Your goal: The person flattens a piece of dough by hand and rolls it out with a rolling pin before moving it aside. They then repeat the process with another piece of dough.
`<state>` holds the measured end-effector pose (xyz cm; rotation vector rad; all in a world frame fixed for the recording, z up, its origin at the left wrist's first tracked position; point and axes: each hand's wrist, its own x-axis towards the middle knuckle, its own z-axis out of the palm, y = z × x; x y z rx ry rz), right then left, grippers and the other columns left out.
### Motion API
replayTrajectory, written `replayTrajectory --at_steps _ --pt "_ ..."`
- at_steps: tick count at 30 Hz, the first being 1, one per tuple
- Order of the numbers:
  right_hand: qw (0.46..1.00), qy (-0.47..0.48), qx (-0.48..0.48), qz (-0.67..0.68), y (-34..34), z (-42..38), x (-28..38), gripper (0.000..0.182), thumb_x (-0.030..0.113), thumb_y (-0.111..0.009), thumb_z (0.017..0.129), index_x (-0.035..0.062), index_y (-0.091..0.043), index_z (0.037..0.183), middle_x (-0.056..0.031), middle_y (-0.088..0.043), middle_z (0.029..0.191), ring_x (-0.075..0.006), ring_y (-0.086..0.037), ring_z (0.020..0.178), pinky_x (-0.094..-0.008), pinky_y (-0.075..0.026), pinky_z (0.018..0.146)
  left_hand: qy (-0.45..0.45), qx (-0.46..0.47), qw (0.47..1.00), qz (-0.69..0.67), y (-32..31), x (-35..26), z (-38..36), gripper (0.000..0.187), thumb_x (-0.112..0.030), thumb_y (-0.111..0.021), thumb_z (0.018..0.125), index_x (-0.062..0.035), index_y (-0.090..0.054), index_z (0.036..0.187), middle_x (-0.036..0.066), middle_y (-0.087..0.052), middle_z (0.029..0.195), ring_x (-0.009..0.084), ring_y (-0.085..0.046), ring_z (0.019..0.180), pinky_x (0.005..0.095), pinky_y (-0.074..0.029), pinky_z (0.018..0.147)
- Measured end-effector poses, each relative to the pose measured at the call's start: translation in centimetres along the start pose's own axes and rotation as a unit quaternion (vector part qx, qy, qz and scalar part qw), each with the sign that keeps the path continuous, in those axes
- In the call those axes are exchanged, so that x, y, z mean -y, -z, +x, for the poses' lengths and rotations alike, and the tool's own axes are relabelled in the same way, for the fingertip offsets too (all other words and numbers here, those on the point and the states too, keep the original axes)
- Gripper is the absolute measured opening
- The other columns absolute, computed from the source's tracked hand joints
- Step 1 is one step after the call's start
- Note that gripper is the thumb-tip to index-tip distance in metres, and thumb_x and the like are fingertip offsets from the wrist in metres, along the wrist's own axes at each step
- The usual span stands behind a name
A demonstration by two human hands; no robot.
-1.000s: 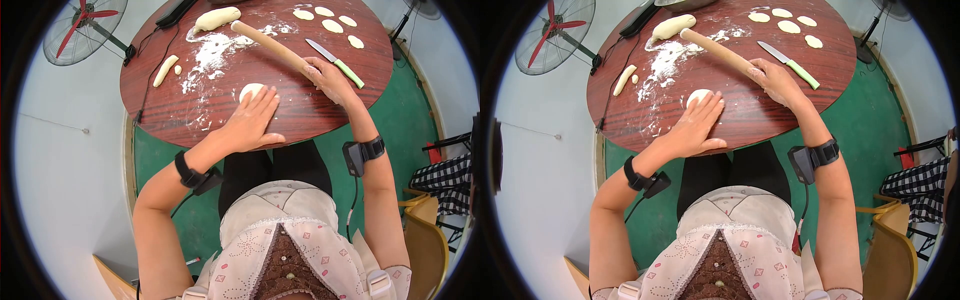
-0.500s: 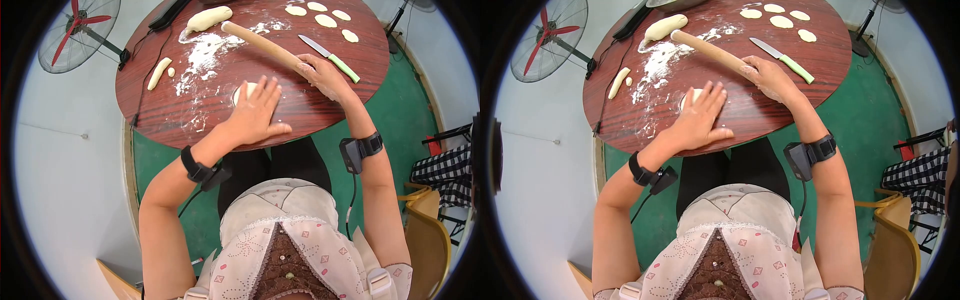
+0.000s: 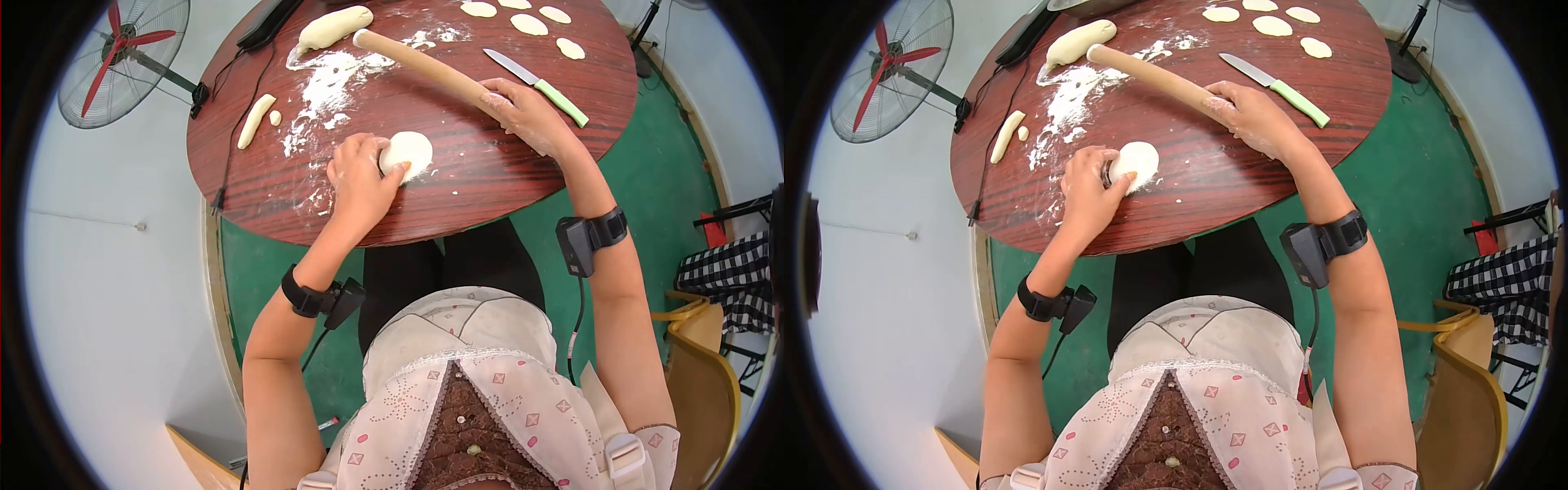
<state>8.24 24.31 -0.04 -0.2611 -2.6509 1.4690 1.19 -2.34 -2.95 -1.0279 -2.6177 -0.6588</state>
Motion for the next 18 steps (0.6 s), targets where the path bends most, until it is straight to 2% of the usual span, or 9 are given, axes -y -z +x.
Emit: replayTrajectory --at_steps 3,4,7,10,13,16,18 --pt "1.000 -0.001 0.014 -0.025 0.2 -0.2 0.4 0.035 0.028 -0.046 0.101 0.0037 -0.057 0.124 -0.0003 -0.057 0.089 -0.0092 -0.049 0.073 -0.0244 -0.045 0.067 0.106 0.056 0.992 -0.050 0.2 0.2 0.9 0.037 -0.028 -0.074 0.076 -0.0089 -0.065 0.106 0.009 -0.055 0.112 0.0298 -0.047 0.109 0.0467 -0.032 0.094" --pt "1.000 -0.003 0.011 -0.020 0.1 -0.2 0.4 0.035 0.027 -0.046 0.101 0.0037 -0.057 0.124 -0.0003 -0.058 0.089 -0.0092 -0.049 0.073 -0.0243 -0.045 0.067 0.102 0.056 0.992 -0.055 0.2 0.1 1.0 0.032 -0.027 -0.074 0.076 -0.0092 -0.066 0.101 0.008 -0.056 0.110 0.0299 -0.048 0.106 0.0461 -0.033 0.093" --pt "1.000 -0.006 0.006 -0.004 0.2 -0.2 0.4 0.035 0.027 -0.046 0.100 0.0037 -0.057 0.124 -0.0006 -0.059 0.091 -0.0092 -0.049 0.074 -0.0242 -0.045 0.068 0.055 -0.023 0.998 0.025 -0.5 -0.2 1.2 0.024 -0.028 -0.072 0.077 -0.0097 -0.068 0.092 0.007 -0.062 0.099 0.0266 -0.053 0.095 0.0435 -0.041 0.085" --pt "1.000 -0.007 0.009 0.003 0.3 -0.3 0.5 0.036 0.028 -0.047 0.100 0.0038 -0.058 0.124 -0.0011 -0.059 0.092 -0.0094 -0.049 0.075 -0.0247 -0.045 0.069 0.077 0.032 0.996 0.025 0.0 -0.4 1.8 0.025 -0.029 -0.070 0.079 -0.0081 -0.067 0.093 0.007 -0.063 0.093 0.0266 -0.054 0.095 0.0445 -0.040 0.085" --pt "1.000 -0.007 0.010 -0.005 0.2 -0.2 0.3 0.036 0.029 -0.047 0.100 0.0037 -0.058 0.124 -0.0012 -0.059 0.091 -0.0096 -0.049 0.075 -0.0247 -0.045 0.069 0.053 -0.008 0.998 0.030 -0.5 -0.3 1.8 0.024 -0.025 -0.071 0.079 -0.0066 -0.067 0.093 0.007 -0.064 0.086 0.0271 -0.057 0.092 0.0434 -0.041 0.083" --pt "1.000 -0.003 0.007 -0.009 0.3 -0.2 0.4 0.036 0.029 -0.046 0.100 0.0037 -0.057 0.124 -0.0011 -0.059 0.091 -0.0095 -0.049 0.074 -0.0243 -0.045 0.068 -0.010 -0.035 0.999 -0.008 -0.9 0.0 1.8 0.022 -0.021 -0.071 0.078 -0.0050 -0.066 0.092 0.008 -0.065 0.082 0.0267 -0.061 0.083 0.0401 -0.046 0.078" --pt "1.000 0.004 0.008 -0.004 0.3 -0.3 0.3 0.036 0.028 -0.046 0.100 0.0034 -0.057 0.125 -0.0011 -0.058 0.090 -0.0095 -0.049 0.074 -0.0240 -0.045 0.068 0.018 -0.025 0.998 -0.062 -0.8 -0.3 1.8 0.023 -0.019 -0.071 0.078 -0.0039 -0.067 0.095 0.008 -0.066 0.080 0.0245 -0.064 0.077 0.0373 -0.048 0.072"
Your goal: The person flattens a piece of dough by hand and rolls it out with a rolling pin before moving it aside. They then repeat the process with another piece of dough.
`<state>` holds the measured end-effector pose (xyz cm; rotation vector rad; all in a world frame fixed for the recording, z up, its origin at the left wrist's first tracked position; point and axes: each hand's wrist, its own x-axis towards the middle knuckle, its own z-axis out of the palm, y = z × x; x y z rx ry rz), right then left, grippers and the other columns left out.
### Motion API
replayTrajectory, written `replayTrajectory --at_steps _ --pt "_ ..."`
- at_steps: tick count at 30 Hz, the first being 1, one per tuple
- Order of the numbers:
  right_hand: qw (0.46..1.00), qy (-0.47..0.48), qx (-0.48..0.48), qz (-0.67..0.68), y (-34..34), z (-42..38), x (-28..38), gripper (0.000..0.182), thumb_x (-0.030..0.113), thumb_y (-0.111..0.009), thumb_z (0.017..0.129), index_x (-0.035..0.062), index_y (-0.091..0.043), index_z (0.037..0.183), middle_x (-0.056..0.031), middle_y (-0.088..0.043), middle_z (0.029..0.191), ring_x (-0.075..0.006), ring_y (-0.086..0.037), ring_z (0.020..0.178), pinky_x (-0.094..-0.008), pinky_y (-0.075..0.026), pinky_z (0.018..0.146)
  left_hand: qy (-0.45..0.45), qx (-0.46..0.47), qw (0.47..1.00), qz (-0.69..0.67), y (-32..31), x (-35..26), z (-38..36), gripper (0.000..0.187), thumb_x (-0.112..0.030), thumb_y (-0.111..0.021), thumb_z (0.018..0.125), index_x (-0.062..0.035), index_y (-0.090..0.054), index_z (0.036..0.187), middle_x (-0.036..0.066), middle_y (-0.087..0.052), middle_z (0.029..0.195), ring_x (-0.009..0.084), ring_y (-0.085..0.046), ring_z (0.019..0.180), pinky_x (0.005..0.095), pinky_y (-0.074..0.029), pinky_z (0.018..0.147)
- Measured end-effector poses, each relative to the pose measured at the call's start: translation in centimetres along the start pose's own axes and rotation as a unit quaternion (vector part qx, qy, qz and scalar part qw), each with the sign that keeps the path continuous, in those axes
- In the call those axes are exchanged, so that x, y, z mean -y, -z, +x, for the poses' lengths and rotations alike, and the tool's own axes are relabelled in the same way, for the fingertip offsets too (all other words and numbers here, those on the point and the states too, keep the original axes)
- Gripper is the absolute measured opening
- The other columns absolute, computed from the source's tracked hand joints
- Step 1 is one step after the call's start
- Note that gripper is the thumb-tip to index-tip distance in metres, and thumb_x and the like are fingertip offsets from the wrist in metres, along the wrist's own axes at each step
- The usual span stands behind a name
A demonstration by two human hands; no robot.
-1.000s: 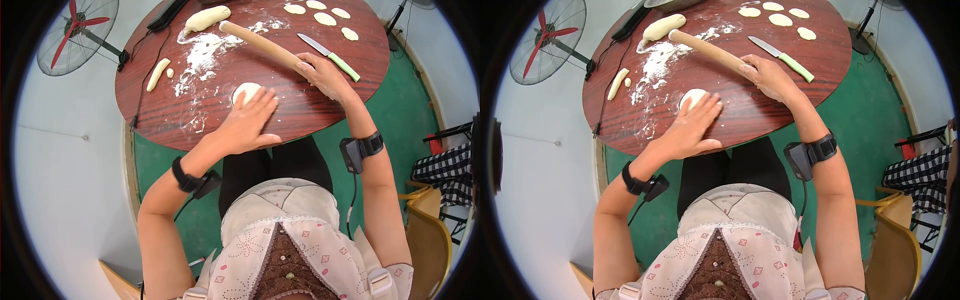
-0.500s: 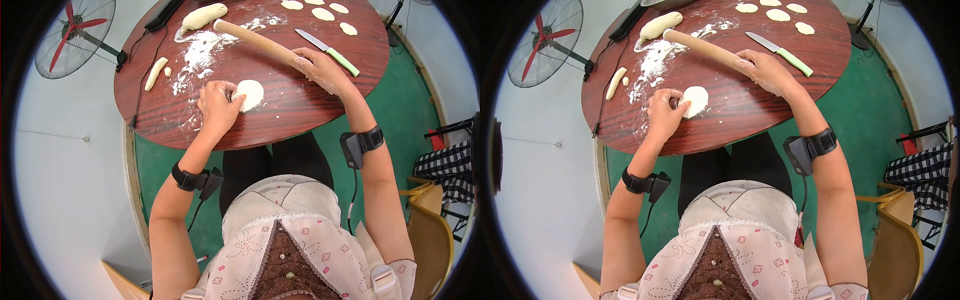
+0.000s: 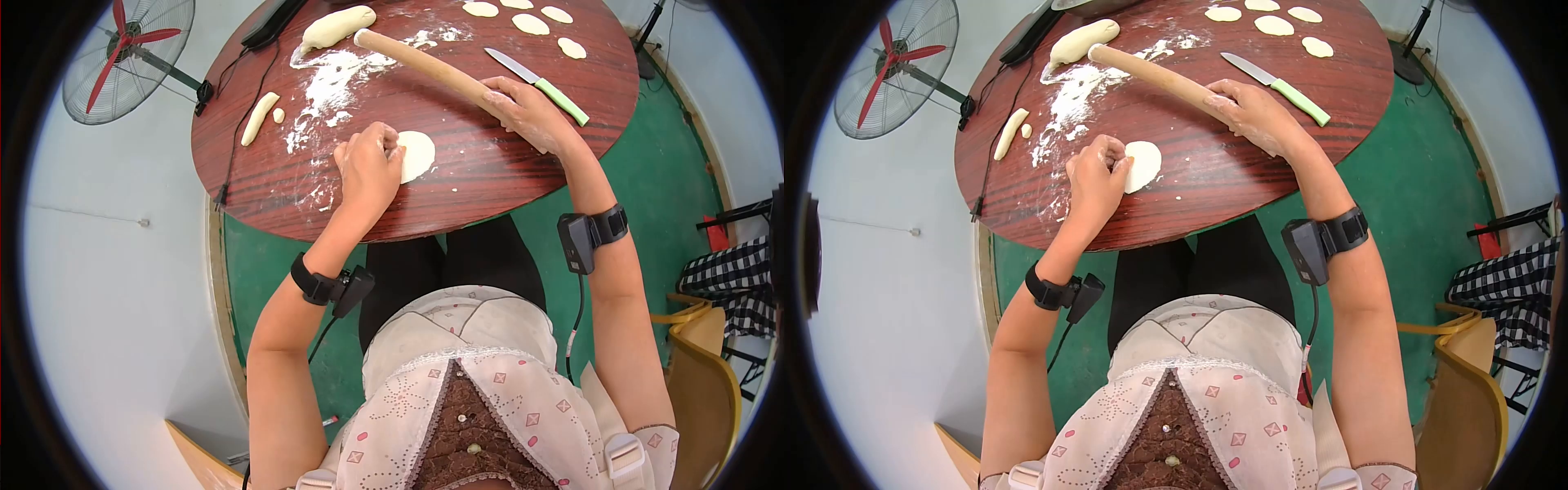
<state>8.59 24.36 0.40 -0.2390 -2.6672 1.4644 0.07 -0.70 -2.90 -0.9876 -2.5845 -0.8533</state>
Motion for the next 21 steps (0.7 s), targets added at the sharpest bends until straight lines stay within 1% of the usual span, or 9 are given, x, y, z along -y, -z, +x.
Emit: replayTrajectory --at_steps 3,4,6,7,10,13,16,19,21 --pt "1.000 0.024 -0.016 -0.001 -0.3 0.2 -0.7 0.039 0.030 -0.046 0.099 0.0036 -0.057 0.125 -0.0076 -0.061 0.084 -0.0143 -0.054 0.067 -0.0301 -0.047 0.065 0.083 0.043 0.992 -0.090 -0.2 0.8 0.6 0.028 -0.019 -0.072 0.077 -0.0025 -0.067 0.099 0.008 -0.067 0.079 0.0209 -0.065 0.071 0.0342 -0.050 0.066" --pt "1.000 0.018 -0.013 0.004 -0.3 0.2 -0.6 0.038 0.029 -0.046 0.099 0.0033 -0.057 0.125 -0.0055 -0.060 0.086 -0.0127 -0.052 0.069 -0.0281 -0.046 0.066 0.116 0.061 0.984 -0.121 0.0 1.1 0.8 0.029 -0.019 -0.072 0.077 -0.0021 -0.067 0.100 0.008 -0.067 0.079 0.0196 -0.066 0.070 0.0333 -0.050 0.064" --pt "1.000 0.006 -0.007 0.016 -0.2 0.1 -0.2 0.036 0.027 -0.047 0.100 0.0028 -0.057 0.125 -0.0012 -0.058 0.090 -0.0096 -0.048 0.072 -0.0242 -0.044 0.067 0.112 0.100 0.988 -0.027 1.2 0.5 1.4 0.032 -0.022 -0.073 0.076 -0.0021 -0.068 0.101 0.007 -0.067 0.078 0.0181 -0.064 0.068 0.0323 -0.050 0.064" --pt "1.000 0.002 -0.002 0.010 -0.1 0.1 -0.1 0.037 0.027 -0.047 0.100 0.0029 -0.057 0.125 -0.0012 -0.058 0.090 -0.0096 -0.048 0.073 -0.0241 -0.044 0.067 0.110 0.119 0.987 0.020 1.8 0.0 1.6 0.034 -0.023 -0.074 0.075 -0.0021 -0.069 0.101 0.007 -0.067 0.078 0.0173 -0.064 0.067 0.0318 -0.049 0.064" --pt "1.000 -0.003 0.004 0.000 0.0 0.1 0.1 0.037 0.028 -0.047 0.100 0.0030 -0.057 0.125 -0.0012 -0.058 0.091 -0.0096 -0.048 0.073 -0.0242 -0.044 0.067 0.153 0.130 0.980 0.010 1.9 -0.2 1.7 0.025 -0.026 -0.076 0.073 -0.0075 -0.074 0.089 0.006 -0.068 0.072 0.0269 -0.066 0.076 0.0418 -0.047 0.076" --pt "1.000 -0.001 0.005 -0.001 0.0 0.0 0.0 0.037 0.028 -0.047 0.100 0.0031 -0.057 0.125 -0.0014 -0.059 0.091 -0.0096 -0.049 0.074 -0.0246 -0.045 0.067 0.144 0.128 0.981 -0.001 1.6 -0.1 1.6 0.021 -0.022 -0.075 0.075 -0.0057 -0.071 0.088 0.006 -0.068 0.073 0.0220 -0.065 0.073 0.0358 -0.048 0.071" --pt "1.000 0.005 0.005 0.003 0.1 0.1 -0.3 0.037 0.028 -0.047 0.100 0.0033 -0.057 0.125 -0.0016 -0.059 0.091 -0.0097 -0.050 0.074 -0.0251 -0.045 0.068 0.204 0.108 0.942 -0.244 1.1 0.7 1.5 0.016 -0.015 -0.072 0.080 -0.0025 -0.067 0.088 0.006 -0.067 0.076 0.0154 -0.063 0.072 0.0282 -0.047 0.069" --pt "1.000 0.013 0.005 0.007 0.0 0.0 -0.3 0.037 0.028 -0.047 0.100 0.0036 -0.057 0.126 -0.0014 -0.059 0.091 -0.0097 -0.050 0.074 -0.0252 -0.045 0.068 0.232 0.113 0.890 -0.374 2.3 0.6 2.4 0.014 -0.010 -0.069 0.085 0.0003 -0.062 0.090 0.006 -0.066 0.080 0.0107 -0.060 0.074 0.0232 -0.046 0.068" --pt "1.000 0.014 -0.001 -0.005 0.0 0.0 -0.2 0.037 0.028 -0.047 0.100 0.0036 -0.057 0.126 -0.0010 -0.058 0.091 -0.0096 -0.049 0.074 -0.0250 -0.045 0.068 0.249 0.087 0.886 -0.381 3.3 0.2 2.7 0.018 -0.009 -0.067 0.086 0.0031 -0.062 0.098 0.007 -0.067 0.084 0.0117 -0.061 0.076 0.0244 -0.047 0.068"
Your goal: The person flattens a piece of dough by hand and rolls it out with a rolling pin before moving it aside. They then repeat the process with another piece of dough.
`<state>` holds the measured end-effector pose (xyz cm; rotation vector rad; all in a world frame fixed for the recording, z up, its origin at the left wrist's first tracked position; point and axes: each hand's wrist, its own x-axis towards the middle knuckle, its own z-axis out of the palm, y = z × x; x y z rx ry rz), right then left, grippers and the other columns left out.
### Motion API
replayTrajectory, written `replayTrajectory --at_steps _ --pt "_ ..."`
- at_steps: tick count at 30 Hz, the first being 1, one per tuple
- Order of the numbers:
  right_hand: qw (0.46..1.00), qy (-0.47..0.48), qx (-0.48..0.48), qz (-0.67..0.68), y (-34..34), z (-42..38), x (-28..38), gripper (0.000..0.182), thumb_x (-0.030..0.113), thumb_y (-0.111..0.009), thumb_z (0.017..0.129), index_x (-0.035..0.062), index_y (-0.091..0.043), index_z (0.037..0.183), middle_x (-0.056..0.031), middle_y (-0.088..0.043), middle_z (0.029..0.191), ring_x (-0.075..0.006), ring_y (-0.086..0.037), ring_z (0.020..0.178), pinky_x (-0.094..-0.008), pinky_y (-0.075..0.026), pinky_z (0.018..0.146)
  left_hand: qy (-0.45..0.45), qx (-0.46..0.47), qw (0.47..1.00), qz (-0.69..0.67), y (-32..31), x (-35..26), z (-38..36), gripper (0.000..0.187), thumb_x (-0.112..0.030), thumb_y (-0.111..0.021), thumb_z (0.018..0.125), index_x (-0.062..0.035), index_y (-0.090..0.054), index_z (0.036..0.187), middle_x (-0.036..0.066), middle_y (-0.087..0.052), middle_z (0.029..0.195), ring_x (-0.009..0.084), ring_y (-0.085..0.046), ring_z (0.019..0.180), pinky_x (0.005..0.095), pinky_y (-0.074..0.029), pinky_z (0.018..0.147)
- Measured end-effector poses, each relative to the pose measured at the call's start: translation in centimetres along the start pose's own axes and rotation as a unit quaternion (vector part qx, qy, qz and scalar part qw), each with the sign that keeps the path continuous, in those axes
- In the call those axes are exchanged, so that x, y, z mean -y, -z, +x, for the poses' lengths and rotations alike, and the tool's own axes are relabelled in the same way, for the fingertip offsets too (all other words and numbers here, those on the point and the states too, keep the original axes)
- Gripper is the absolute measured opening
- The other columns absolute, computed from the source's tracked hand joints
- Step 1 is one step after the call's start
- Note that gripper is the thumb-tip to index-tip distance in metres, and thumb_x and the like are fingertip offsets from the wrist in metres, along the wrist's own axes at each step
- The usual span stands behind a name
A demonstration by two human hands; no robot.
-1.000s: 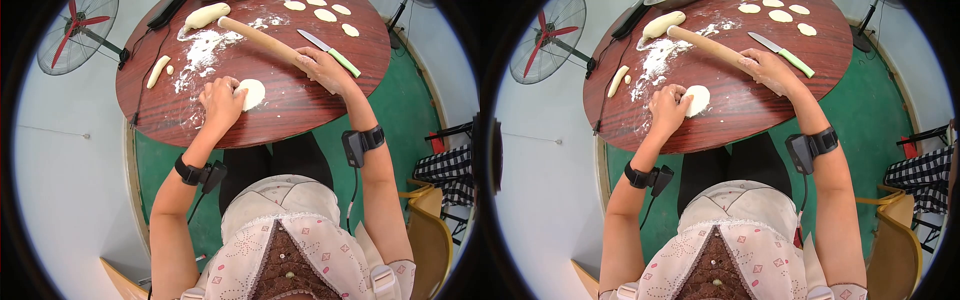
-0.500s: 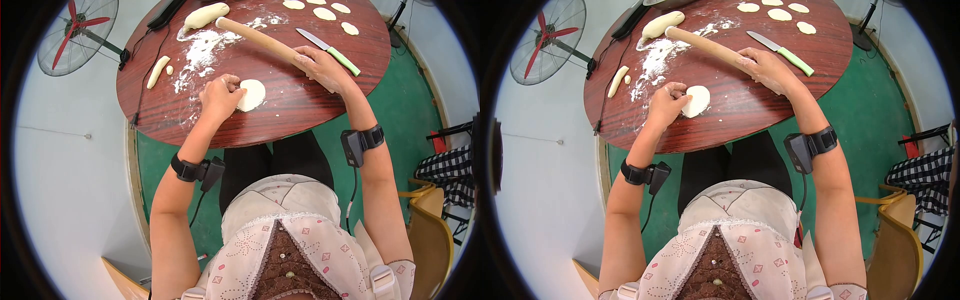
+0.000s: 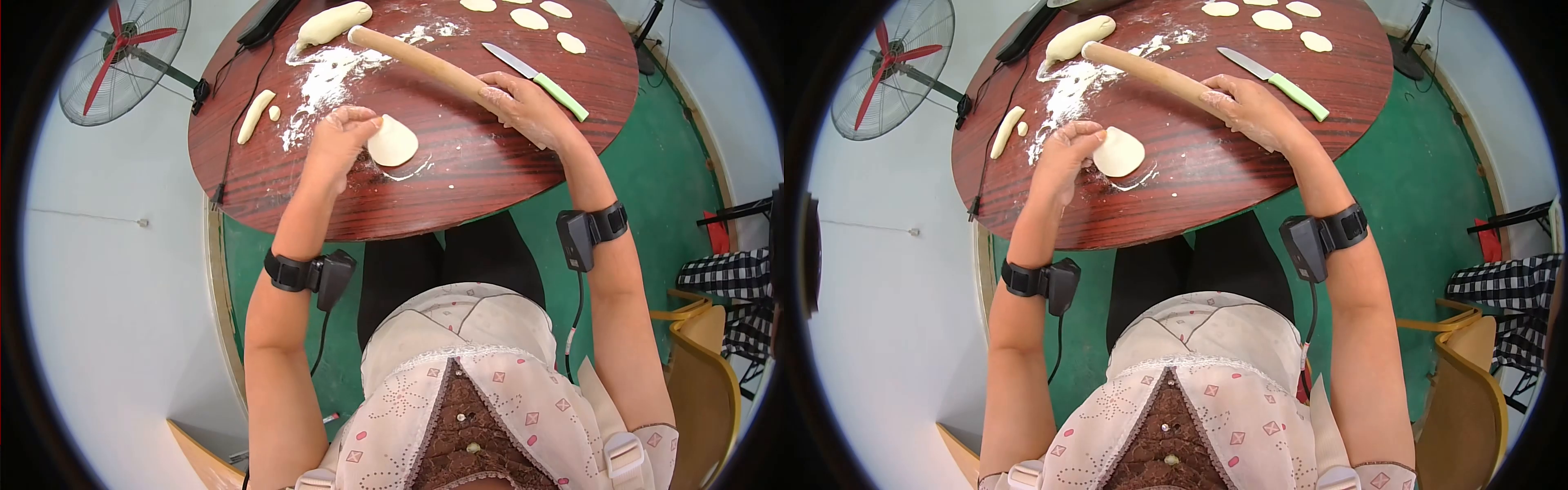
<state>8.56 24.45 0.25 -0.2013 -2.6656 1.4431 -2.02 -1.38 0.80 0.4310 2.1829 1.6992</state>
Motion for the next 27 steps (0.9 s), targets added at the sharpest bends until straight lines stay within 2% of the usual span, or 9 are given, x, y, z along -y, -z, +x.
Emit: replayTrajectory --at_steps 6,8,10,11,14,17,20,24,27 --pt "1.000 -0.006 0.010 0.019 0.0 0.0 0.1 0.036 0.027 -0.046 0.100 0.0037 -0.057 0.125 -0.0008 -0.058 0.090 -0.0090 -0.048 0.073 -0.0247 -0.044 0.067 -0.131 -0.135 0.939 0.287 3.4 -1.0 0.8 0.020 -0.010 -0.063 0.086 -0.0027 -0.065 0.105 0.013 -0.070 0.090 0.0206 -0.066 0.076 0.0288 -0.049 0.069" --pt "1.000 -0.017 0.010 0.014 0.0 0.0 0.2 0.035 0.026 -0.046 0.100 0.0038 -0.057 0.125 -0.0008 -0.058 0.090 -0.0091 -0.048 0.074 -0.0248 -0.044 0.067 -0.323 -0.178 0.833 0.412 3.4 -0.8 0.0 0.011 -0.011 -0.061 0.087 -0.0078 -0.065 0.096 0.011 -0.063 0.077 0.0260 -0.061 0.069 0.0351 -0.047 0.066" --pt "1.000 -0.021 0.007 0.005 0.0 0.0 0.2 0.035 0.026 -0.046 0.100 0.0037 -0.057 0.125 -0.0008 -0.058 0.090 -0.0092 -0.048 0.074 -0.0250 -0.044 0.067 -0.455 -0.173 0.653 0.580 3.7 -0.4 -0.4 0.006 -0.011 -0.062 0.087 -0.0088 -0.063 0.092 0.009 -0.057 0.069 0.0266 -0.056 0.065 0.0382 -0.044 0.064" --pt "1.000 -0.019 0.005 -0.002 -0.1 0.0 0.2 0.035 0.026 -0.046 0.100 0.0036 -0.057 0.125 -0.0009 -0.058 0.090 -0.0093 -0.048 0.074 -0.0251 -0.044 0.068 -0.487 -0.145 0.661 0.553 3.1 0.3 -0.8 0.002 -0.012 -0.061 0.086 -0.0099 -0.061 0.087 0.007 -0.047 0.062 0.0257 -0.050 0.062 0.0409 -0.041 0.063" --pt "1.000 -0.015 0.012 -0.011 0.0 0.0 0.2 0.035 0.026 -0.046 0.100 0.0031 -0.057 0.124 -0.0017 -0.059 0.092 -0.0097 -0.049 0.075 -0.0255 -0.044 0.069 -0.395 0.021 0.771 0.500 2.9 2.2 -3.4 0.025 -0.015 -0.062 0.090 0.0000 -0.063 0.109 0.018 -0.064 0.097 0.0327 -0.060 0.091 0.0416 -0.045 0.082" --pt "1.000 0.003 0.006 -0.024 -0.3 0.2 -0.5 0.035 0.025 -0.046 0.100 0.0028 -0.057 0.124 -0.0029 -0.060 0.095 -0.0101 -0.050 0.076 -0.0259 -0.045 0.070 -0.369 -0.054 0.795 0.479 2.6 4.2 -4.1 0.049 -0.027 -0.060 0.092 0.0049 -0.051 0.129 0.026 -0.048 0.135 0.0387 -0.046 0.126 0.0465 -0.036 0.103" --pt "1.000 -0.009 0.011 -0.012 -0.3 0.1 0.0 0.035 0.025 -0.046 0.100 0.0025 -0.057 0.125 -0.0034 -0.061 0.098 -0.0104 -0.050 0.078 -0.0263 -0.045 0.072 -0.197 -0.004 0.805 0.560 2.4 4.6 -4.0 0.070 -0.040 -0.056 0.093 0.0079 -0.035 0.140 0.027 -0.025 0.152 0.0413 -0.022 0.142 0.0541 -0.019 0.112" --pt "1.000 -0.025 0.015 0.000 -0.2 0.0 0.5 0.036 0.025 -0.046 0.100 0.0023 -0.057 0.125 -0.0029 -0.060 0.099 -0.0100 -0.050 0.079 -0.0263 -0.045 0.072 -0.177 0.023 0.807 0.564 1.4 3.8 -3.2 0.079 -0.048 -0.054 0.092 0.0069 -0.031 0.143 0.027 -0.018 0.154 0.0418 -0.015 0.144 0.0612 -0.011 0.112" --pt "1.000 0.027 -0.013 0.008 -0.6 0.1 -0.3 0.035 0.025 -0.048 0.099 0.0020 -0.057 0.124 -0.0057 -0.061 0.090 -0.0122 -0.051 0.074 -0.0276 -0.044 0.070 -0.167 0.089 0.790 0.583 1.2 2.7 -3.5 0.075 -0.053 -0.055 0.089 -0.0107 -0.034 0.147 0.026 -0.016 0.155 0.0427 -0.012 0.144 0.0643 -0.011 0.110"
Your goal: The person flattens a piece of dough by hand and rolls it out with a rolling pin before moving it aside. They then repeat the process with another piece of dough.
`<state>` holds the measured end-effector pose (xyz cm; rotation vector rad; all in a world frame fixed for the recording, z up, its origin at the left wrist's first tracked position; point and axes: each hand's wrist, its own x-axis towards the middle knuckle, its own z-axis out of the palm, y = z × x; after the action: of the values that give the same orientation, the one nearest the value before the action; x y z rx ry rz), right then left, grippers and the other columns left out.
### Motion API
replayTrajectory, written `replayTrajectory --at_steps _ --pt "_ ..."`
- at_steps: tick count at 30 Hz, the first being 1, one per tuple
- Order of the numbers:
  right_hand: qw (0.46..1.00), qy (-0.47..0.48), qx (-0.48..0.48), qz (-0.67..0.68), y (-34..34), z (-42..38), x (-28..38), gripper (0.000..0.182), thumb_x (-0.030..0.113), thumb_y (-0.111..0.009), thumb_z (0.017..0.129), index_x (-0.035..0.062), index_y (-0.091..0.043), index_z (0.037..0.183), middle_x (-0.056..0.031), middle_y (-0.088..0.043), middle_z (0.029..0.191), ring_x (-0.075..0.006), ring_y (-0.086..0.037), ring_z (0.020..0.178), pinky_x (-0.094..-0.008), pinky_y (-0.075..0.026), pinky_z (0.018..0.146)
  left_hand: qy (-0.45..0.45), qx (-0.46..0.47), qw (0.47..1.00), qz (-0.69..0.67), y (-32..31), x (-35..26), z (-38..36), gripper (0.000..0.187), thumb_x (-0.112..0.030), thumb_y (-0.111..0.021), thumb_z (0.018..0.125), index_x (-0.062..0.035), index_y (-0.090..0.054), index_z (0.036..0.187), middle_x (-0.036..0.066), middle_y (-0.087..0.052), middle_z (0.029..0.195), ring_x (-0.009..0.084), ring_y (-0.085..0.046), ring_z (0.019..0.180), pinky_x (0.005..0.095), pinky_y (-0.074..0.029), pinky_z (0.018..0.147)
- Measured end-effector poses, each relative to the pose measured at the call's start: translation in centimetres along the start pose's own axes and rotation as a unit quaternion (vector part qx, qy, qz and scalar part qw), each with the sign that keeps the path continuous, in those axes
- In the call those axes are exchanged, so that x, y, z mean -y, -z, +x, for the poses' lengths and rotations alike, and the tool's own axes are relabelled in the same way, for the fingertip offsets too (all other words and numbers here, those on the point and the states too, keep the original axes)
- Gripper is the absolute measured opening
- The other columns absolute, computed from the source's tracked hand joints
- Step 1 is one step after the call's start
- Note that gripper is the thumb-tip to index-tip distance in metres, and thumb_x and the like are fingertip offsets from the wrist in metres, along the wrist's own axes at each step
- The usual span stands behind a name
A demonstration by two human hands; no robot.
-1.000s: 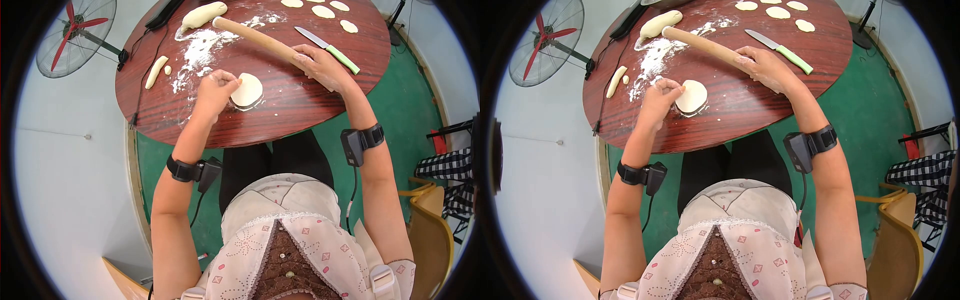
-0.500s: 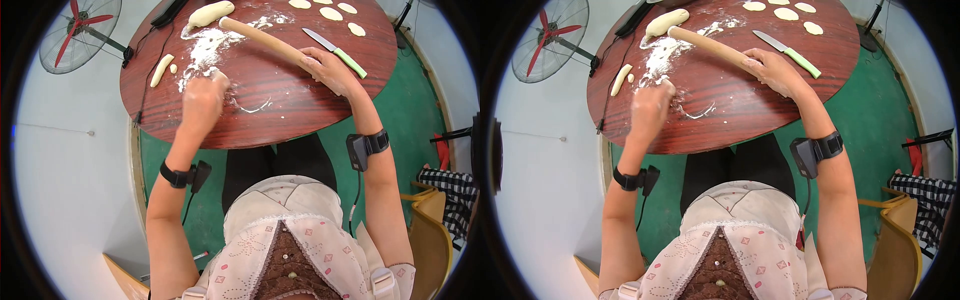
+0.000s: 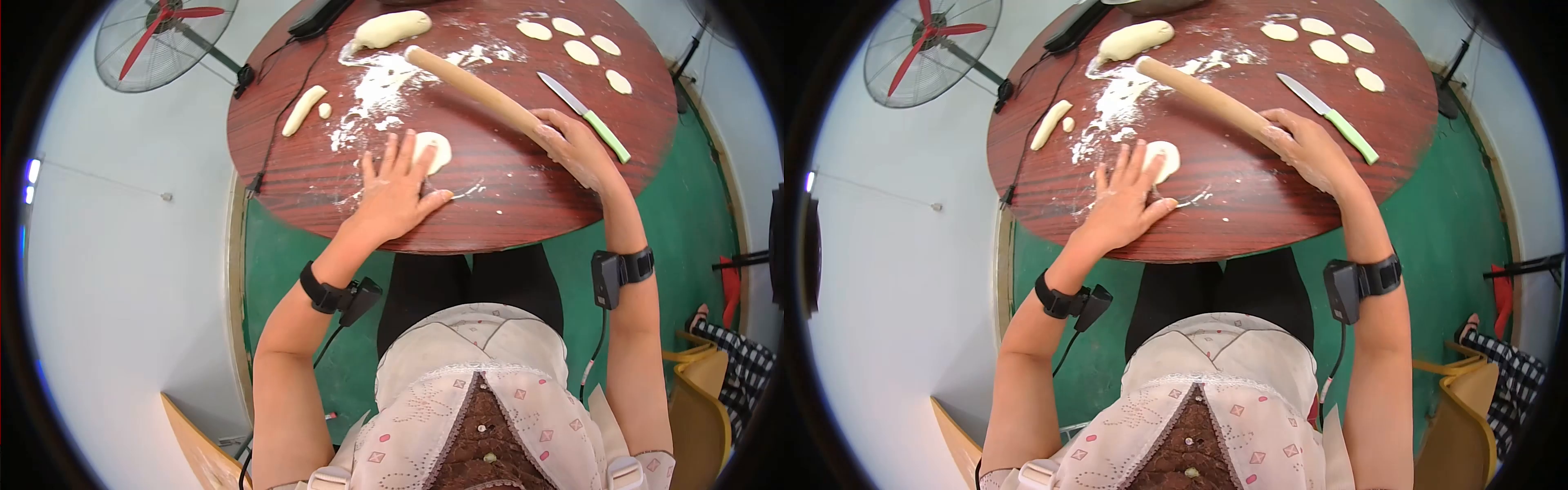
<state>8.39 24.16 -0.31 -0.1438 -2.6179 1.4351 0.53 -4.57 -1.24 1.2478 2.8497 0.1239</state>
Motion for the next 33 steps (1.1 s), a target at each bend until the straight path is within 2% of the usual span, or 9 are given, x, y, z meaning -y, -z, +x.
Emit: replayTrajectory --at_steps 2,5,10,19,21,23,27,31,33 --pt "1.000 -0.024 0.010 0.011 0.1 0.0 0.3 0.034 0.023 -0.047 0.099 0.0020 -0.057 0.124 -0.0055 -0.060 0.091 -0.0119 -0.051 0.076 -0.0276 -0.044 0.071 -0.012 0.024 1.000 -0.010 0.4 0.3 -0.2 0.072 -0.057 -0.055 0.088 -0.0204 -0.036 0.147 0.025 -0.016 0.155 0.0441 -0.011 0.144 0.0660 -0.010 0.110" --pt "0.999 -0.045 0.015 0.016 0.2 -0.3 1.1 0.033 0.022 -0.047 0.099 0.0024 -0.056 0.124 -0.0044 -0.060 0.092 -0.0117 -0.050 0.077 -0.0278 -0.044 0.073 -0.003 0.033 0.999 0.030 1.1 0.3 -0.3 0.072 -0.058 -0.055 0.088 -0.0207 -0.036 0.147 0.026 -0.016 0.155 0.0450 -0.010 0.144 0.0670 -0.010 0.109" --pt "0.999 -0.041 0.007 0.019 0.1 -0.2 0.7 0.033 0.022 -0.047 0.099 0.0027 -0.056 0.124 -0.0045 -0.060 0.091 -0.0118 -0.050 0.076 -0.0283 -0.044 0.073 0.065 -0.043 0.997 0.019 0.9 3.3 1.8 0.085 -0.060 -0.046 0.092 0.0015 -0.025 0.148 0.025 -0.014 0.156 0.0414 -0.008 0.146 0.0634 -0.005 0.111" --pt "0.999 -0.036 0.021 -0.017 0.4 -0.4 1.3 0.035 0.025 -0.048 0.099 0.0019 -0.058 0.123 -0.0080 -0.061 0.089 -0.0146 -0.052 0.075 -0.0301 -0.045 0.073 0.056 0.046 0.993 -0.095 1.4 6.9 5.1 0.083 -0.058 -0.034 0.096 0.0059 -0.021 0.147 0.023 -0.015 0.157 0.0318 -0.011 0.147 0.0534 -0.004 0.116" --pt "1.000 -0.018 0.002 -0.014 0.2 -0.1 0.3 0.036 0.026 -0.048 0.099 0.0014 -0.058 0.124 -0.0075 -0.061 0.091 -0.0142 -0.052 0.076 -0.0293 -0.045 0.073 -0.049 0.082 0.954 -0.284 1.9 5.7 4.0 0.082 -0.056 -0.036 0.097 0.0067 -0.019 0.148 0.023 -0.016 0.156 0.0325 -0.012 0.147 0.0488 -0.006 0.117" --pt "1.000 -0.014 0.013 -0.024 0.1 0.0 -0.1 0.035 0.024 -0.048 0.100 0.0012 -0.057 0.125 -0.0030 -0.059 0.094 -0.0108 -0.049 0.077 -0.0272 -0.045 0.071 -0.111 0.071 0.958 -0.256 2.6 2.4 0.9 0.072 -0.045 -0.039 0.099 0.0020 -0.020 0.149 0.019 -0.018 0.157 0.0315 -0.012 0.147 0.0476 -0.008 0.117" --pt "0.997 -0.054 0.021 -0.044 0.3 -0.2 1.0 0.035 0.023 -0.048 0.100 0.0015 -0.057 0.126 -0.0027 -0.059 0.093 -0.0107 -0.048 0.076 -0.0268 -0.045 0.071 -0.107 0.034 0.994 0.009 0.7 0.5 -0.9 0.082 -0.052 -0.050 0.092 0.0011 -0.024 0.148 0.019 -0.020 0.156 0.0333 -0.015 0.146 0.0546 -0.010 0.115" --pt "0.999 -0.020 0.015 -0.041 0.1 -0.1 0.1 0.035 0.022 -0.048 0.099 0.0013 -0.057 0.126 -0.0025 -0.059 0.092 -0.0105 -0.048 0.075 -0.0267 -0.045 0.071 0.008 0.000 1.000 0.014 0.4 0.9 0.4 0.089 -0.057 -0.054 0.088 -0.0001 -0.023 0.149 0.024 -0.020 0.154 0.0337 -0.016 0.146 0.0601 -0.011 0.113" --pt "1.000 0.002 0.009 -0.029 -0.1 0.1 -0.5 0.034 0.022 -0.048 0.099 0.0011 -0.057 0.125 -0.0022 -0.058 0.092 -0.0102 -0.047 0.075 -0.0265 -0.045 0.071 -0.004 0.001 1.000 0.018 0.0 0.3 0.6 0.086 -0.060 -0.054 0.087 -0.0079 -0.027 0.149 0.025 -0.018 0.155 0.0396 -0.013 0.145 0.0639 -0.011 0.110"
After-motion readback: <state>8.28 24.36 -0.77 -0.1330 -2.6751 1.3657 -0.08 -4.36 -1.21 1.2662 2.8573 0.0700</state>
